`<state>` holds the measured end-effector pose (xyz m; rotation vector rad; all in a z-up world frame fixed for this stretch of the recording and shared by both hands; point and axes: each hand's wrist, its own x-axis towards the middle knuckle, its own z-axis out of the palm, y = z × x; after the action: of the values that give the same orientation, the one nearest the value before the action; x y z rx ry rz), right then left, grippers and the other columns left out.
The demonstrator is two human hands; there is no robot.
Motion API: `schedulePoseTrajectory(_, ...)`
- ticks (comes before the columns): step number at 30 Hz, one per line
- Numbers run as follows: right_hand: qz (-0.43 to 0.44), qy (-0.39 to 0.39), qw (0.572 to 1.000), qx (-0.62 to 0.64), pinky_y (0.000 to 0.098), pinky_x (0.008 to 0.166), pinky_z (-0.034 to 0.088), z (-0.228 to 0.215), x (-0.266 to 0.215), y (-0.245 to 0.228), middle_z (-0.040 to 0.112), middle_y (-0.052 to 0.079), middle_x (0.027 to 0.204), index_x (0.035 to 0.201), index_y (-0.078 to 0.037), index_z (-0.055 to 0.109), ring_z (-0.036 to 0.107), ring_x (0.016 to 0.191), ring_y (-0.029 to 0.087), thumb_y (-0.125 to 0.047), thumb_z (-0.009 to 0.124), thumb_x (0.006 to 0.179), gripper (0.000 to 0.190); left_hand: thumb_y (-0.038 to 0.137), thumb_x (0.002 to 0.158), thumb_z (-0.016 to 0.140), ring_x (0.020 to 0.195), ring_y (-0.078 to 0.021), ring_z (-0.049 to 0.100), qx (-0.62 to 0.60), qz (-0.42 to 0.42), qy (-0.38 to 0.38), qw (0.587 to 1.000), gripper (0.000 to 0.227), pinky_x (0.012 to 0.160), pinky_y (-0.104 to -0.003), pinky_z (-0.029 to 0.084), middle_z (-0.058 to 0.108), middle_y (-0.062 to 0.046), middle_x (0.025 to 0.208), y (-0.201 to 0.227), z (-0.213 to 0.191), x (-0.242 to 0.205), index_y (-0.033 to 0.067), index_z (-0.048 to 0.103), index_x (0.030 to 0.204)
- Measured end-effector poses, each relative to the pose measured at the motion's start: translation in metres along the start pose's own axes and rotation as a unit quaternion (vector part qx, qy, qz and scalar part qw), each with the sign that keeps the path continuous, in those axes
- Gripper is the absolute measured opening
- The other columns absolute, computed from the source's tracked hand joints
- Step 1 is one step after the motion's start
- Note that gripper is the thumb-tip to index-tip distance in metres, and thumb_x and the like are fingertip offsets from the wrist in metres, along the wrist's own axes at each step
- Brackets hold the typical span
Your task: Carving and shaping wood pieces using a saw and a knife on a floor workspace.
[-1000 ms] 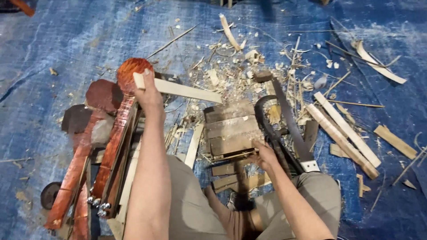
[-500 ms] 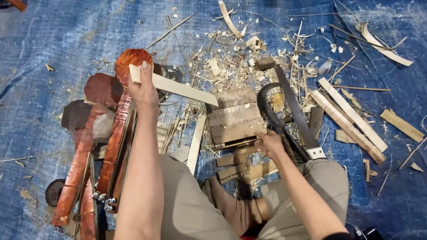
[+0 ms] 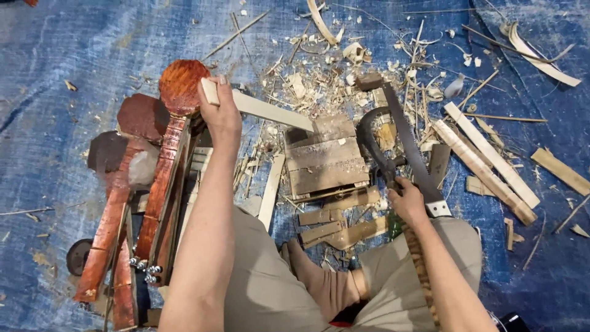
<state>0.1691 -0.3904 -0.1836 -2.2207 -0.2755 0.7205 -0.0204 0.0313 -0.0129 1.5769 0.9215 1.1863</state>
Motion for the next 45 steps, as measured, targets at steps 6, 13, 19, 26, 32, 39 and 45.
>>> schedulePoseTrajectory(6,-0.052,-0.038,0.984,0.165,0.0376,0.041,0.043,-0.018,-0.095,-0.115,0.062,0.023,0.06,0.144,0.006,0.051,0.058,0.042,0.029,-0.013,0.07,0.092,0.059,0.042,0.105,0.059,0.086,-0.0195,0.051,-0.02,0.047,0.022,0.998,0.03,0.077,-0.035,0.044,0.057,-0.009,0.093,0.002,0.014,-0.001,0.0129,0.057,0.109)
schedulePoseTrajectory(13,0.019,-0.231,0.944,0.233,0.0305,0.04,0.051,0.043,-0.106,-0.137,0.061,0.016,0.074,0.122,0.009,0.062,0.059,0.049,0.019,-0.014,0.066,0.095,0.036,0.031,0.104,0.058,0.084,-0.0221,0.055,0.029,0.087,0.028,0.995,0.02,0.076,-0.037,0.045,0.058,-0.011,0.091,-0.007,0.031,-0.001,0.0115,0.055,0.107)
schedulePoseTrajectory(19,-0.008,-0.315,0.928,0.198,0.0241,0.032,0.049,0.056,-0.125,-0.154,0.057,0.011,0.071,0.109,0.007,0.061,0.057,0.04,0.014,-0.016,0.079,0.089,0.036,0.022,0.105,0.056,0.085,-0.0296,0.058,0.061,0.128,0.048,0.989,0.01,0.081,-0.041,0.048,0.053,-0.014,0.094,-0.001,0.032,-0.016,0.0137,0.053,0.11)
schedulePoseTrajectory(26,0.034,-0.258,0.943,0.207,0.0264,0.028,0.047,0.056,-0.102,-0.152,0.054,0.01,0.061,0.102,0.006,0.058,0.054,0.036,0.015,-0.009,0.077,0.089,0.028,0.017,0.104,0.056,0.087,-0.026,0.055,0.034,0.131,0.032,0.99,0.008,0.082,-0.043,0.047,0.055,-0.015,0.097,-0.003,0.023,-0.012,0.0107,0.052,0.109)
schedulePoseTrajectory(32,0.042,-0.29,0.935,0.198,0.0276,0.028,0.049,0.062,-0.121,-0.162,0.057,0.012,0.062,0.106,0.005,0.06,0.056,0.036,0.017,-0.007,0.08,0.085,0.032,0.015,0.104,0.055,0.088,-0.0247,0.055,0.03,0.15,0.022,0.988,0.007,0.083,-0.042,0.047,0.054,-0.012,0.097,-0.004,0.026,-0.011,0.0111,0.05,0.108)
schedulePoseTrajectory(39,0.051,-0.215,0.948,0.229,0.0273,0.027,0.047,0.09,-0.051,-0.069,0.052,0.008,0.058,0.094,0.004,0.059,0.056,0.036,0.018,-0.006,0.079,0.083,0.024,0.01,0.1,0.058,0.091,-0.0352,0.059,0.03,0.19,0.039,0.981,0.009,0.088,-0.043,0.048,0.054,-0.018,0.096,-0.01,0.04,-0.006,0.0072,0.051,0.105)
schedulePoseTrajectory(45,0.019,-0.267,0.937,0.225,0.0276,0.026,0.045,0.058,-0.136,-0.187,0.053,0.012,0.049,0.093,0.004,0.061,0.055,0.032,0.02,0.0,0.081,0.078,0.025,0.009,0.098,0.06,0.093,-0.0343,0.058,0.016,0.19,0.061,0.98,0.012,0.093,-0.044,0.047,0.056,-0.018,0.099,-0.017,0.042,-0.007,0.0066,0.052,0.107)
